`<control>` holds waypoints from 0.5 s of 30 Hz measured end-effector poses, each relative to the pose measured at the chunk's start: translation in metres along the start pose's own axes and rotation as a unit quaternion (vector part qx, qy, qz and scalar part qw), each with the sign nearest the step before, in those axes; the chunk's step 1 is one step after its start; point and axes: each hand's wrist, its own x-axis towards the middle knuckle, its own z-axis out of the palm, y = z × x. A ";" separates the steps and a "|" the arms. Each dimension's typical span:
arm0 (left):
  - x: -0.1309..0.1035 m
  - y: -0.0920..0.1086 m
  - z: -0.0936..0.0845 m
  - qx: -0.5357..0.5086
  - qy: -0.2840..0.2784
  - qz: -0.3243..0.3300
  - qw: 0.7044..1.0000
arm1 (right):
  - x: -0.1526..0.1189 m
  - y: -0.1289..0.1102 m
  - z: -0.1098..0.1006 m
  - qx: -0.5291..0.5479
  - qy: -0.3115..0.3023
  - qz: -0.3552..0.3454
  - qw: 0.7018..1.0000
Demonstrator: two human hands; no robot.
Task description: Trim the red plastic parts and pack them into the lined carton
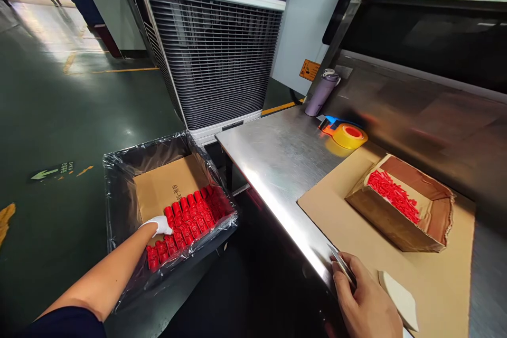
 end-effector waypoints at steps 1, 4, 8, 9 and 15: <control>0.001 0.000 0.000 0.006 -0.017 -0.006 1.000 | 0.000 0.000 0.000 0.001 0.001 -0.001 1.000; 0.004 -0.001 0.001 0.021 -0.052 -0.016 0.998 | 0.000 0.001 0.000 0.003 0.001 -0.005 1.000; 0.008 0.001 0.005 0.032 -0.073 -0.021 0.997 | 0.001 0.003 0.001 0.006 0.000 -0.009 1.000; 0.008 0.002 0.006 0.032 -0.075 -0.022 0.996 | 0.001 0.004 0.002 0.006 -0.003 -0.010 1.000; 0.000 0.004 0.001 0.007 -0.063 -0.041 0.997 | 0.007 0.010 0.004 0.007 -0.009 -0.039 0.999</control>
